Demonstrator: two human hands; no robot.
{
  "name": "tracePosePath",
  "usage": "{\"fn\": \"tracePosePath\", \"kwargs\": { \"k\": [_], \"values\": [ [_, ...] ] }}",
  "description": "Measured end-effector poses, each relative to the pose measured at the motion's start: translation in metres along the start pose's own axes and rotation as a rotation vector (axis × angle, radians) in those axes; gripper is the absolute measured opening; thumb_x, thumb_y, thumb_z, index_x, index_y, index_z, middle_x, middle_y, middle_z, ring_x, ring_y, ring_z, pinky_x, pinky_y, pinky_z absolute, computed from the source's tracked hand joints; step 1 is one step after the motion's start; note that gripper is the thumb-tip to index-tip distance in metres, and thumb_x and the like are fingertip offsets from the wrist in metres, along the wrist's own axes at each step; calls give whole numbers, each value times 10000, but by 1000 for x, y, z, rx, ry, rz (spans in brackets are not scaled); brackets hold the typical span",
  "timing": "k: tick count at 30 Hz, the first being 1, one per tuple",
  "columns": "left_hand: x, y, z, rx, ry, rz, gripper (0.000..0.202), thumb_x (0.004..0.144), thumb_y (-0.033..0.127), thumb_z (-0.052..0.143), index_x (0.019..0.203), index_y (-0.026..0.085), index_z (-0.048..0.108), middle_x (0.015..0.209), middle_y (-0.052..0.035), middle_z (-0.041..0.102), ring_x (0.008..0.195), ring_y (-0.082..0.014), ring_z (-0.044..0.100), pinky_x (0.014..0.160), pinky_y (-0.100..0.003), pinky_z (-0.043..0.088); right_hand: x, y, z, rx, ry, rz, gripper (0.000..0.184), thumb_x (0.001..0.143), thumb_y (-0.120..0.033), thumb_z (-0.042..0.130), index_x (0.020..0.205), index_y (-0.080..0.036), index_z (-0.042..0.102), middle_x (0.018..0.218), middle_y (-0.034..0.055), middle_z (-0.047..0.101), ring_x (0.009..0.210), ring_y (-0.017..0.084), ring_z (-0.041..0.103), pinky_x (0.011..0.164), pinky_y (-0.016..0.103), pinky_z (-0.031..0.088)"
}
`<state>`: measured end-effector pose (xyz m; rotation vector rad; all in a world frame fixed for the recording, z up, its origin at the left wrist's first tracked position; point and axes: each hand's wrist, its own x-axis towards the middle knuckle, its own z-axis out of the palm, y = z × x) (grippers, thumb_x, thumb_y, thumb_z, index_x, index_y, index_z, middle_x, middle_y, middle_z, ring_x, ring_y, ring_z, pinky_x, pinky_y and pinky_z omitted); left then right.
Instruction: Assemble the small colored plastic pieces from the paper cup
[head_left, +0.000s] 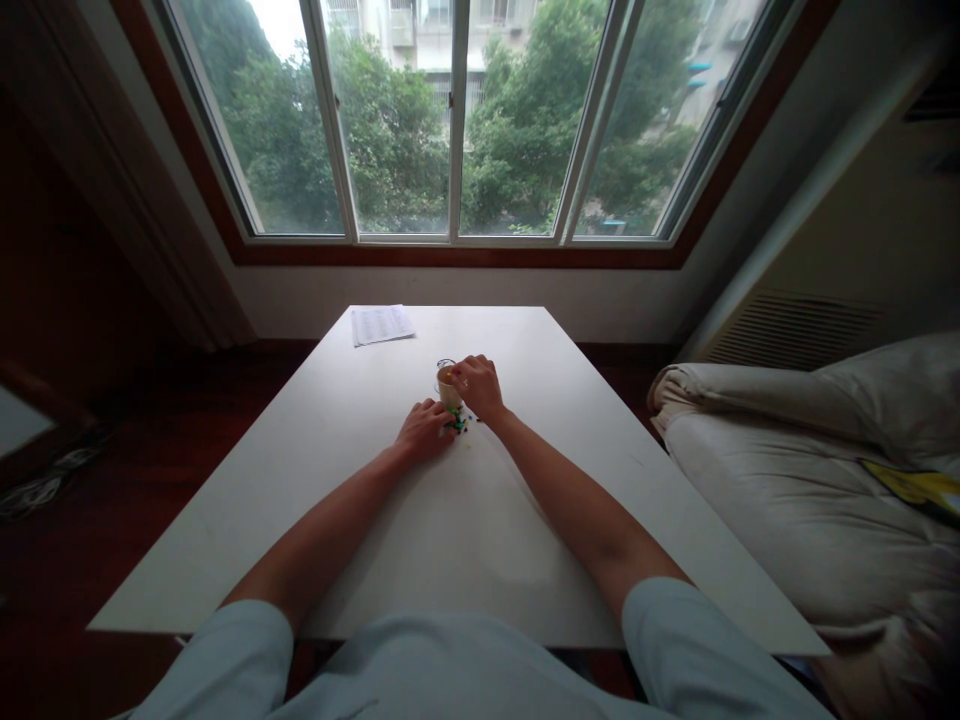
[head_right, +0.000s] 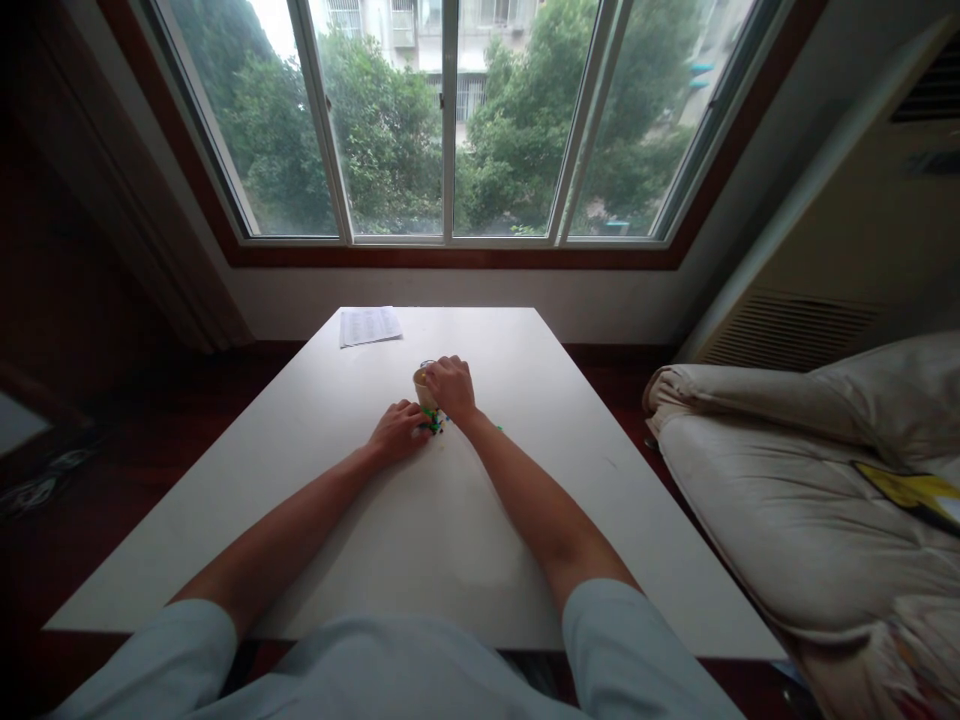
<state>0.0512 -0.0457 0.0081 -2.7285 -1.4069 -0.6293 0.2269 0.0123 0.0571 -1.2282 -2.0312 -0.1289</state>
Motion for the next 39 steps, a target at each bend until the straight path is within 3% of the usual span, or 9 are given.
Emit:
{"fn": "tracePosePath", "kwargs": {
  "k": [9,16,25,27,32,36,39],
  "values": [
    [0,3,-3,-12,-13,-19,254,891,370,673,1101,275,780,1140,-83,714,1107,-278,572,997,-445,452,0,-1,1,5,-20,12,138,987,-256,607,1007,-210,735,1055,100,691,1077,280,524,1009,424,370],
    [0,0,-1,-4,-6,9,248,894,389,683,1094,276,775,1126,-76,722,1096,-284,578,983,-447,456,-1,5,-1,38,58,17,153,1002,-252,567,974,-206,711,1008,96,694,1036,271,543,978,414,394],
    [0,-2,-1,-11,-7,4,208,902,348,675,1063,270,781,1114,-80,724,1102,-276,581,984,-430,458,-18,36,-1,110,197,133,229,996,-219,480,1017,-200,707,958,94,693,956,257,579,917,383,457],
    [0,-2,0,-13,-3,8,198,902,338,673,1053,269,782,1093,-78,726,1094,-275,583,976,-426,461,-26,46,3,77,130,182,218,984,-216,494,999,-192,711,924,86,695,910,238,597,876,351,466],
    [0,-6,3,-18,14,16,193,901,324,669,1047,271,784,1064,-72,732,1065,-266,591,958,-415,467,-35,62,5,-50,-366,231,162,956,-274,605,969,-210,754,983,56,746,881,186,647,774,270,449],
    [-1,-9,4,-12,30,8,194,895,316,678,1051,273,785,1067,-67,736,1057,-261,598,949,-410,473,-27,65,-8,-97,-574,263,195,958,-319,636,1054,-221,776,1064,52,771,933,177,674,766,245,452],
    [0,-11,5,-8,39,5,192,898,315,679,1052,275,786,1063,-65,738,1058,-263,602,944,-414,478,-23,63,-20,-66,-723,225,153,921,-270,682,1013,-223,795,1031,40,782,902,171,685,749,231,461]
  ]
}}
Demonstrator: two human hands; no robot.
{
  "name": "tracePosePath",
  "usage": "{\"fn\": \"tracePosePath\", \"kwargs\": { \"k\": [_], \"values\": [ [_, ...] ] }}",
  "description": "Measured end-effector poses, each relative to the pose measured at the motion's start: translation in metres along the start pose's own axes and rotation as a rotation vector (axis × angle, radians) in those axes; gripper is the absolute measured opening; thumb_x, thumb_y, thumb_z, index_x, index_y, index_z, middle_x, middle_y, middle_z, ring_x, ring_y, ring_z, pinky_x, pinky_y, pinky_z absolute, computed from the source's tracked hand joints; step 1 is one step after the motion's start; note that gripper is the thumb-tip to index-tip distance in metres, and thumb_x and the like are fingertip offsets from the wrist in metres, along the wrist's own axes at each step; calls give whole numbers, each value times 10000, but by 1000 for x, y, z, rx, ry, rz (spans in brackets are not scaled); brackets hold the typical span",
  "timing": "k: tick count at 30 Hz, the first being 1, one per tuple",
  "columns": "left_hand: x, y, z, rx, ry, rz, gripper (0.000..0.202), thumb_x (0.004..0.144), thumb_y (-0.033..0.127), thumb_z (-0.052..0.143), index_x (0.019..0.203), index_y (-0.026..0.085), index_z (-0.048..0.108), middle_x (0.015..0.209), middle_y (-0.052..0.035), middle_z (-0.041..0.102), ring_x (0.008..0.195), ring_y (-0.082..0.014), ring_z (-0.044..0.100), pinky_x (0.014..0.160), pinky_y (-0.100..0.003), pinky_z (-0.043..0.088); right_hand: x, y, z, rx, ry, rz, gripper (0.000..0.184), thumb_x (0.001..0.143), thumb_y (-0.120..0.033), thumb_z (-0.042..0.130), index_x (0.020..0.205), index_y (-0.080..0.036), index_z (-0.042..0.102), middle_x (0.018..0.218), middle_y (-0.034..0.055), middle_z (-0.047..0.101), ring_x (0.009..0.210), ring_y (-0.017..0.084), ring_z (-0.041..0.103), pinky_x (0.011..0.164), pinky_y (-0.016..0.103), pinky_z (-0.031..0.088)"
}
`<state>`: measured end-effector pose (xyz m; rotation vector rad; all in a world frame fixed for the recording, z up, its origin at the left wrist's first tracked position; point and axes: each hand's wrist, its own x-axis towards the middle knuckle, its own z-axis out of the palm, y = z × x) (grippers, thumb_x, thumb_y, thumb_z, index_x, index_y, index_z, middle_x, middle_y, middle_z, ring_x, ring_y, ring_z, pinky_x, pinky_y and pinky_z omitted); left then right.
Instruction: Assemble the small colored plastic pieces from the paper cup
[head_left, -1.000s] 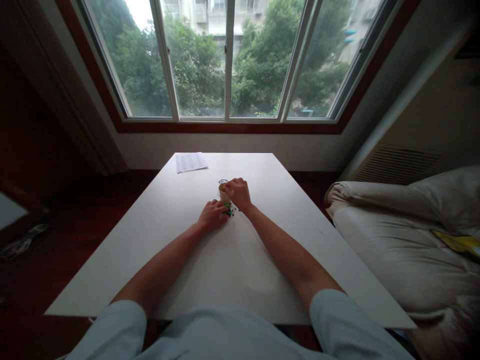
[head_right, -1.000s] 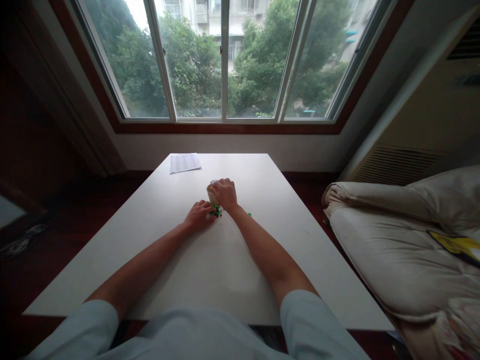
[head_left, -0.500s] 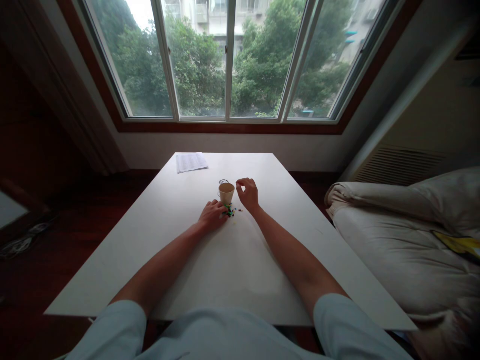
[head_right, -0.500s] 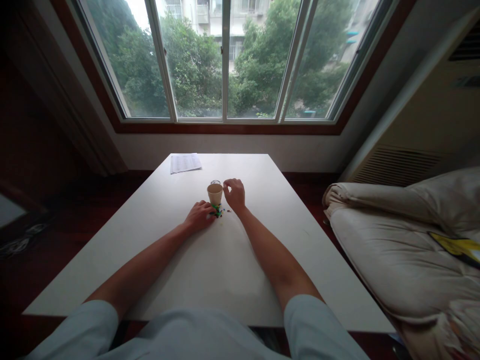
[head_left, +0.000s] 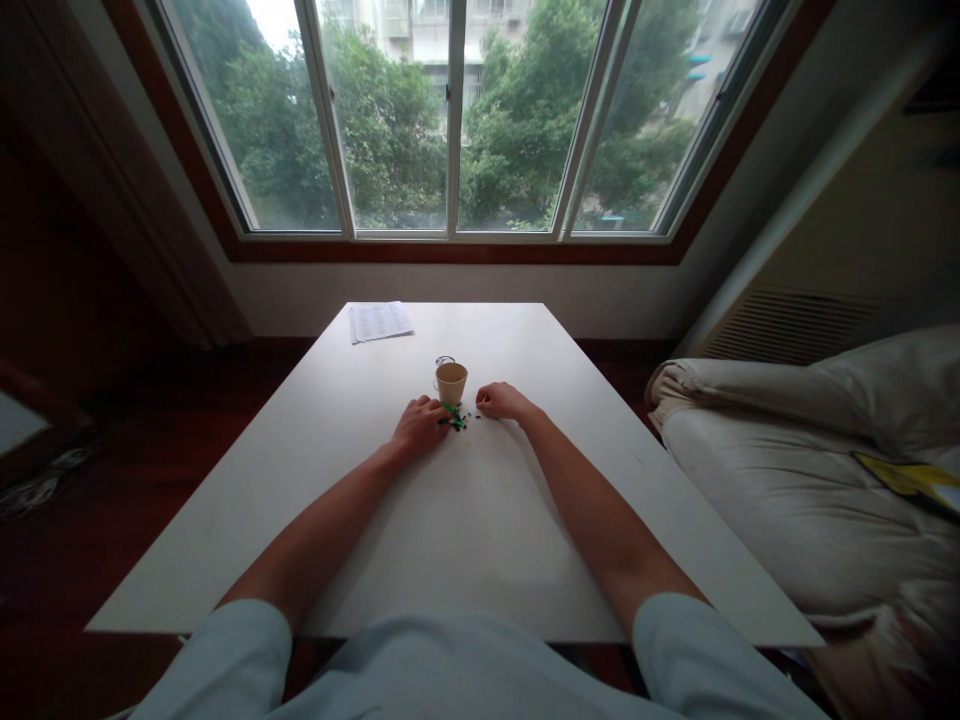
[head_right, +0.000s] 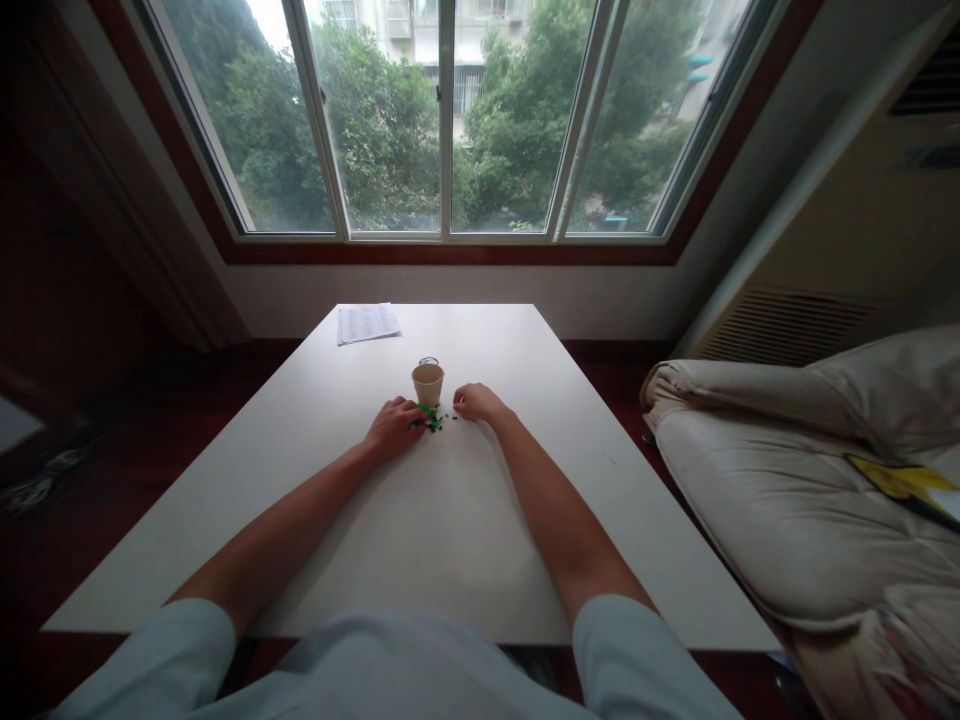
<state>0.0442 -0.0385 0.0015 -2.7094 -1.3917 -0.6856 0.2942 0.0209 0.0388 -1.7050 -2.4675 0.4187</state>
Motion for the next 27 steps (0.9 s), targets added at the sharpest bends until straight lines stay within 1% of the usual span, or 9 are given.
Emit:
{"fn": "tracePosePath", "kwargs": {
  "k": [2,5,10,12,14,18,21,24,27],
  "values": [
    [0,0,0,0,2,-2,194,893,312,688,1054,277,789,1060,-67,740,1059,-265,604,946,-415,480,-3,-1,-3,-7,-57,-21,148,886,-257,724,1010,-226,798,1005,36,783,871,171,688,736,227,465],
    [0,0,0,3,3,-9,197,886,305,698,1057,277,793,1049,-70,741,1057,-263,607,948,-412,481,-3,-4,0,-32,-61,-43,214,849,-266,773,1061,-236,784,1019,34,777,872,175,687,726,226,462],
    [1,0,-1,1,9,3,192,903,321,689,1057,267,791,1051,-73,741,1051,-266,606,940,-417,481,1,-2,-2,-19,-42,-89,194,888,-201,693,1062,-230,772,1052,40,772,897,172,686,725,224,456],
    [1,-1,0,-3,10,4,186,906,318,688,1050,265,791,1049,-73,741,1050,-265,606,937,-418,481,0,4,-8,-28,-19,-78,168,894,-191,671,1019,-225,777,1056,53,771,925,184,691,755,233,466],
    [1,-2,1,-9,9,5,183,903,315,692,1048,263,791,1048,-72,740,1056,-264,604,936,-417,480,-2,15,-16,-26,-30,-5,129,889,-220,683,978,-205,775,1036,79,771,922,203,702,759,250,480],
    [1,-3,3,-14,9,13,177,913,306,681,1046,260,787,1056,-67,740,1058,-261,600,929,-414,476,-11,43,-26,121,-228,241,113,886,-229,660,927,-154,733,790,89,748,664,183,697,651,271,510],
    [1,-4,4,-9,8,12,171,919,296,673,1039,255,786,1050,-70,739,1052,-258,598,925,-410,473,-19,59,-25,243,-385,373,95,905,-209,606,899,-138,668,705,88,725,563,172,681,588,267,514],
    [1,-2,2,-2,9,19,168,933,302,659,1035,253,784,1043,-72,737,1045,-259,596,915,-408,470,-21,62,-20,356,-468,379,87,909,-220,599,877,-144,625,679,87,721,529,173,680,565,263,525],
    [1,4,-2,22,24,48,168,948,301,638,1029,247,775,1032,-79,728,1022,-257,593,894,-407,466,-17,52,-12,484,-469,322,51,891,-207,616,897,-157,614,670,64,719,544,168,685,574,258,542]
  ]
}}
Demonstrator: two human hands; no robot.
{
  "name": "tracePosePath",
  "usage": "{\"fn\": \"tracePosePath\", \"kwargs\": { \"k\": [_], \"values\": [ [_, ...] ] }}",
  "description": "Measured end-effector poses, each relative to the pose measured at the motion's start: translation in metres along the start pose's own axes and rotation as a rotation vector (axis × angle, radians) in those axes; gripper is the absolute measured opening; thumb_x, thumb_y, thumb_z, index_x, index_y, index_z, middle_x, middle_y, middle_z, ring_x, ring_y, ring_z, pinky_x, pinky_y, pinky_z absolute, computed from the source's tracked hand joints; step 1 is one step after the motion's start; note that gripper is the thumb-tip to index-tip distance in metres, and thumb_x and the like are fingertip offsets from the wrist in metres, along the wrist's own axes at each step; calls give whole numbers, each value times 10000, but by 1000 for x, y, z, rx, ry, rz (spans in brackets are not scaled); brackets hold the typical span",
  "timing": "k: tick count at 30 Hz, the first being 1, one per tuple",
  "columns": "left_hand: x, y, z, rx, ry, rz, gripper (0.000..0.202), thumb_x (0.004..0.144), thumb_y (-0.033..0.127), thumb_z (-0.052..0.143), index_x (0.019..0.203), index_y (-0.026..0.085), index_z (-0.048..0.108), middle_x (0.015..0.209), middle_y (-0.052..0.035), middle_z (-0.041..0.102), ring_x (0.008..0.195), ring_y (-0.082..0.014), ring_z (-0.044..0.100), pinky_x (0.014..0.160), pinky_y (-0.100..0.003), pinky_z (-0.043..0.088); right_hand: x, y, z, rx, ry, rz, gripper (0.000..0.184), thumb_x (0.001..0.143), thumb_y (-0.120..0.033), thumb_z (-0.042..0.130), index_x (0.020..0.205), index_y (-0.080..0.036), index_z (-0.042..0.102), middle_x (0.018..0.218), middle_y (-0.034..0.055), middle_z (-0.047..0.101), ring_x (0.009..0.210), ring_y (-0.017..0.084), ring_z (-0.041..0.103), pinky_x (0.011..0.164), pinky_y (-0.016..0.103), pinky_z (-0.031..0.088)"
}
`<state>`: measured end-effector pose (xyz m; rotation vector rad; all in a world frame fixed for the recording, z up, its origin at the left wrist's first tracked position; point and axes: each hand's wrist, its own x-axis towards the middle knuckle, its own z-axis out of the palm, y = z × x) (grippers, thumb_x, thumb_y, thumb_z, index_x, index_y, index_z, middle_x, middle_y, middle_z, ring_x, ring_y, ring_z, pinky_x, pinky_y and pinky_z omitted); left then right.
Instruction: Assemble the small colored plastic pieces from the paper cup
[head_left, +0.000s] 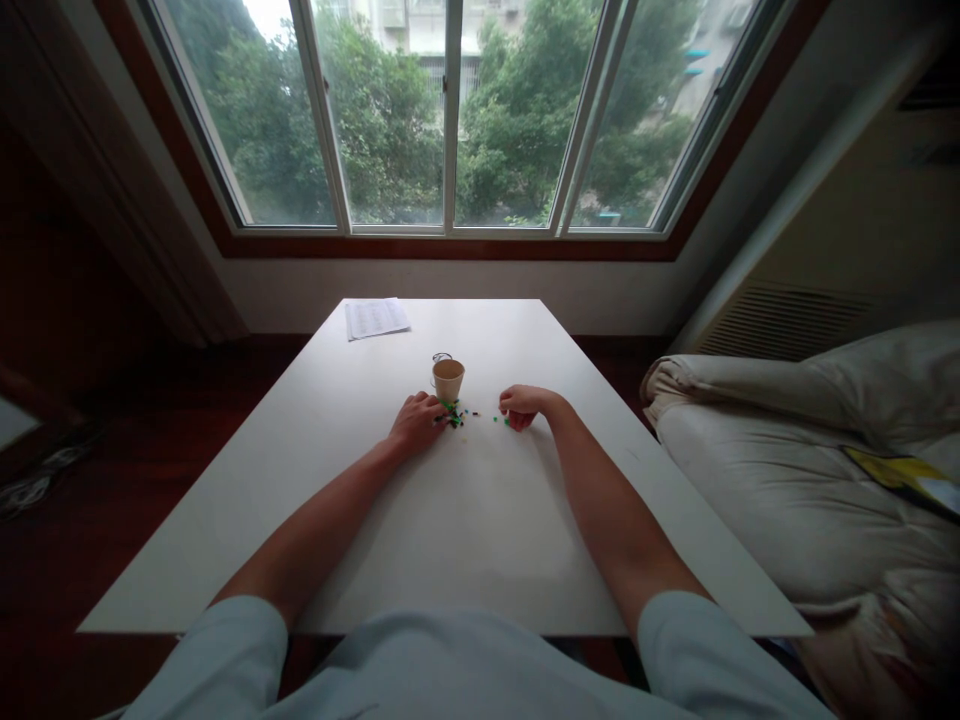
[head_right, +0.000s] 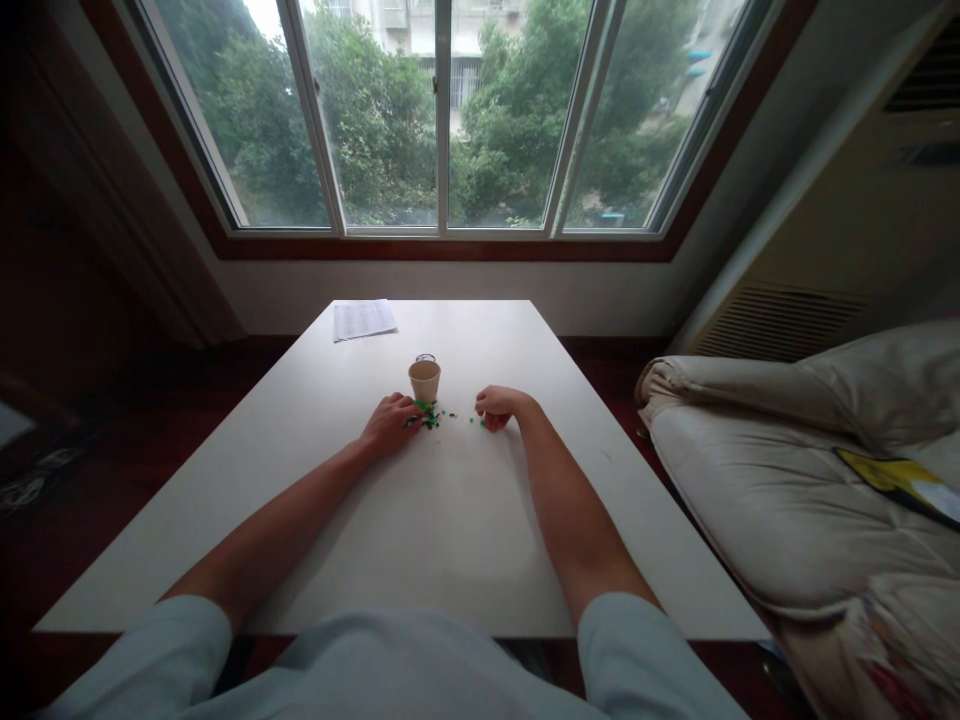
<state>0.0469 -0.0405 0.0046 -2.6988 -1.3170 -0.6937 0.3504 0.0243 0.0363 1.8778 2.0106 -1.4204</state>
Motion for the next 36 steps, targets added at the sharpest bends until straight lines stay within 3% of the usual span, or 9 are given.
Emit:
{"fn": "tracePosePath", "kwargs": {
  "k": [3,7,9,13,19,22,30,36],
  "values": [
    [0,11,-6,35,16,78,164,964,285,603,1000,232,754,1005,-86,712,1008,-254,584,888,-405,454,10,-13,16,44,6,-129,24,881,-171,610,876,-159,630,630,21,684,530,140,650,577,238,534],
    [0,24,-7,12,-47,226,166,973,323,602,1025,240,735,1011,-79,695,997,-243,583,885,-385,449,22,-27,36,65,240,-368,62,879,-178,615,870,-168,676,624,-24,644,497,82,539,531,183,452],
    [0,25,-6,-5,-84,272,177,966,344,621,1059,245,733,1033,-79,693,1011,-244,583,886,-380,450,25,-27,41,78,306,-419,96,882,-189,594,888,-170,688,646,-25,648,507,83,531,522,183,430],
    [0,20,-2,-24,-115,267,167,957,341,635,1051,253,742,1028,-73,694,1010,-242,583,891,-377,449,19,-23,38,17,354,-430,143,887,-219,584,936,-170,709,683,-24,661,558,93,551,565,190,428],
    [0,21,-2,-47,-145,250,174,967,330,615,1032,254,758,1020,-80,698,1014,-243,586,890,-375,446,8,-27,32,-206,321,-457,228,846,-276,724,1062,-201,724,838,-10,698,713,113,607,642,193,423],
    [0,24,-3,-42,-153,253,169,966,313,615,1029,250,759,1025,-85,697,1021,-244,582,888,-375,447,9,-30,36,-276,383,-468,219,845,-262,731,1057,-206,734,865,-6,702,753,120,606,677,198,420],
    [0,28,-2,-36,-155,266,171,970,329,628,1070,253,744,1042,-79,695,1015,-246,574,900,-374,442,18,-24,40,-300,504,-533,154,867,-222,676,985,-189,770,859,-1,698,769,123,587,702,207,411],
    [1,27,-1,-31,-152,263,166,984,281,584,1003,236,742,1012,-80,700,1006,-242,576,891,-371,439,14,-25,38,-300,445,-551,195,884,-245,678,1042,-196,781,894,9,716,784,127,603,721,204,424]
  ]
}}
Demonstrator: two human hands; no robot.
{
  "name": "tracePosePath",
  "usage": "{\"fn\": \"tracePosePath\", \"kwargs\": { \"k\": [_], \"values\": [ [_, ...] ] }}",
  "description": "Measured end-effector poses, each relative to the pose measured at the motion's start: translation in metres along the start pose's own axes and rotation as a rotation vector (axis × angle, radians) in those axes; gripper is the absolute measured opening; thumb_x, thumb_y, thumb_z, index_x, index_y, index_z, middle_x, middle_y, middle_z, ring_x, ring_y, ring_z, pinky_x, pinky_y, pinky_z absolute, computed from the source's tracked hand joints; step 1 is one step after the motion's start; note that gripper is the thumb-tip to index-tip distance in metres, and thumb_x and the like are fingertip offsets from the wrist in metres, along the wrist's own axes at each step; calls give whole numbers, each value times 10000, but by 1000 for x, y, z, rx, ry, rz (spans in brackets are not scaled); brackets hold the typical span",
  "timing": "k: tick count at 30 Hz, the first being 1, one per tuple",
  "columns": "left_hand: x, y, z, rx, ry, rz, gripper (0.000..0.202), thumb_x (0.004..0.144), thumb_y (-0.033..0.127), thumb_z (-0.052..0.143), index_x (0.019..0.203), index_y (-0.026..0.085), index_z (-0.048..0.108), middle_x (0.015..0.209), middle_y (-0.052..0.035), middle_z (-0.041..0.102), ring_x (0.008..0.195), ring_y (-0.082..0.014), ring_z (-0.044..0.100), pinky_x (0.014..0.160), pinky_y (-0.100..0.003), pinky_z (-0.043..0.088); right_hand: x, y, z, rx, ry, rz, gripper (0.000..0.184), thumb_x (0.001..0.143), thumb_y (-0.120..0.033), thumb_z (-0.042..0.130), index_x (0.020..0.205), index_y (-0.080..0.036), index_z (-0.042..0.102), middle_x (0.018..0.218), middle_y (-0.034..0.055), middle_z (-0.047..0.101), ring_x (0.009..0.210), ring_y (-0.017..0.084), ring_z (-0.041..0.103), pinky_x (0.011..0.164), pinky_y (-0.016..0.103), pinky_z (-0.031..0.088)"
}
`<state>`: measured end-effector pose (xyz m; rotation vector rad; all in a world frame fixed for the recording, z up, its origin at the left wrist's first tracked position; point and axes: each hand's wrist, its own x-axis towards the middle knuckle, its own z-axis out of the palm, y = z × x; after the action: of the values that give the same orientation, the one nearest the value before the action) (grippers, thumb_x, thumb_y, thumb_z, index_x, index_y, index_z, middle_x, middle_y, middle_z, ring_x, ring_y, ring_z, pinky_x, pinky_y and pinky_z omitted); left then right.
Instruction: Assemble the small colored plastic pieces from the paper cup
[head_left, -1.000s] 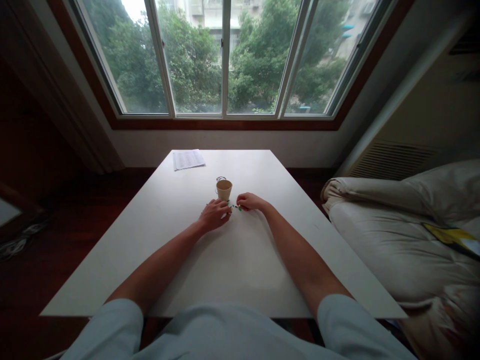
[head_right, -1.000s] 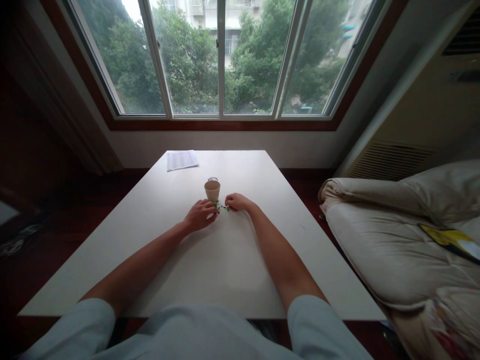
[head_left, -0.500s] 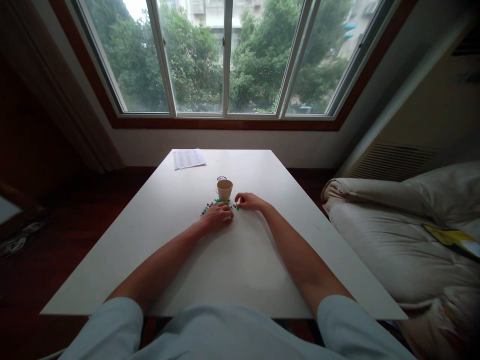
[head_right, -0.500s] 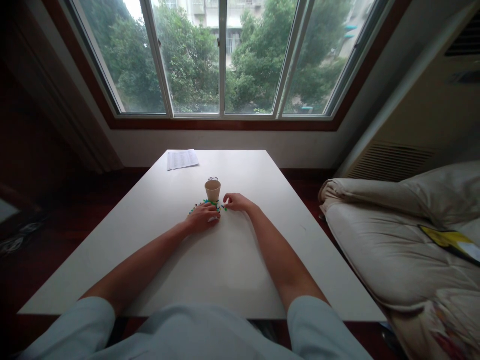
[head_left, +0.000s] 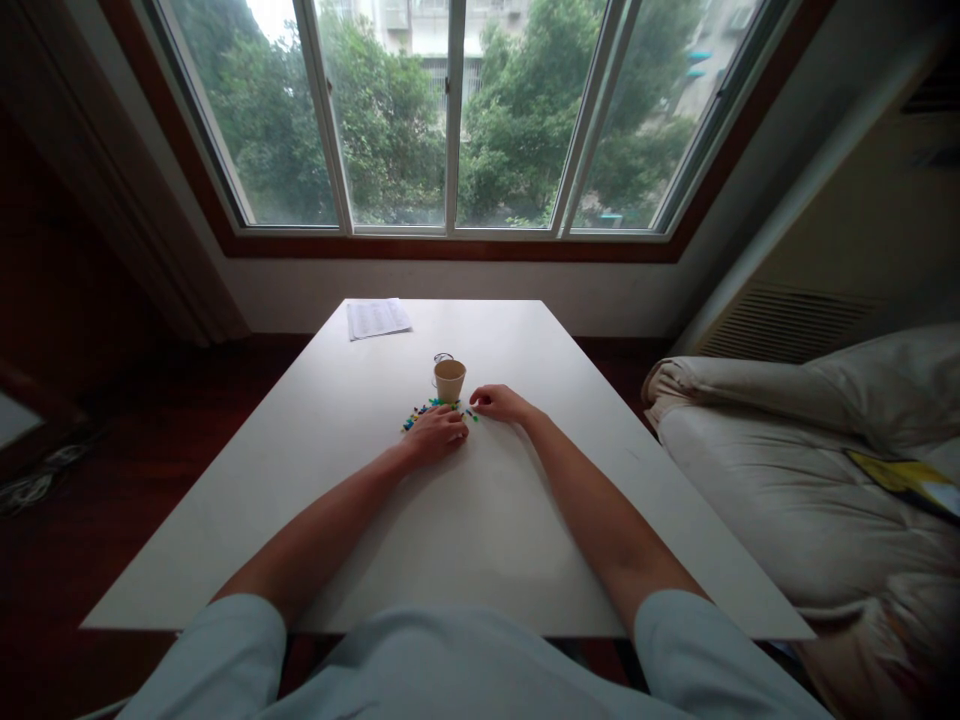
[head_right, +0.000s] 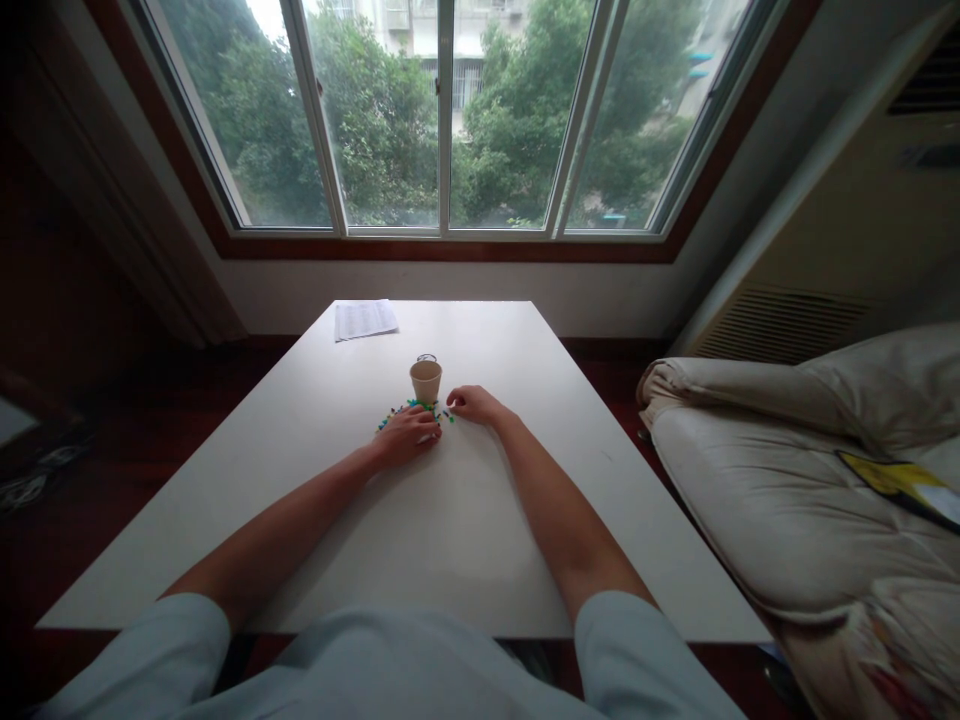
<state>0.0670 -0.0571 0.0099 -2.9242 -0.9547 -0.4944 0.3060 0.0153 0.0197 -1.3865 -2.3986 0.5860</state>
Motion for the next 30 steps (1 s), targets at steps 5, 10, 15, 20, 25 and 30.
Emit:
{"fn": "tracePosePath", "kwargs": {
  "k": [5,10,15,20,25,30],
  "values": [
    [0,-3,1,5,4,-5,183,992,264,557,990,233,737,993,-78,701,1002,-239,581,886,-367,443,1,-5,3,-98,31,-35,189,864,-165,646,989,-191,786,899,24,716,782,136,605,719,210,420],
    [0,-2,0,4,2,-19,182,981,249,558,977,234,739,1003,-87,701,1002,-240,586,884,-370,446,3,-6,7,-155,53,-72,180,880,-139,620,957,-178,778,925,44,703,794,141,603,733,213,418],
    [-1,0,0,4,2,-19,152,963,271,596,988,239,742,1011,-83,702,1004,-243,584,891,-375,446,4,-3,11,-163,100,-53,185,897,-150,630,1009,-188,772,963,48,689,821,145,610,774,217,429],
    [0,1,0,-1,-3,2,149,969,287,602,1001,241,740,994,-77,702,997,-241,588,889,-374,439,7,0,19,-193,150,-52,173,926,-159,603,969,-182,769,990,67,688,856,159,616,797,229,431],
    [1,2,-1,2,-15,10,165,970,264,583,982,235,745,973,-84,692,980,-236,589,879,-372,445,7,-2,22,-210,162,-23,191,938,-145,581,965,-181,767,998,73,692,878,165,623,823,234,435],
    [0,2,-1,8,-9,20,163,974,268,574,964,233,733,971,-79,689,974,-234,589,874,-365,444,5,-4,23,-196,166,-32,189,923,-152,608,1014,-193,769,1013,65,687,873,163,626,816,233,443]
  ]
}}
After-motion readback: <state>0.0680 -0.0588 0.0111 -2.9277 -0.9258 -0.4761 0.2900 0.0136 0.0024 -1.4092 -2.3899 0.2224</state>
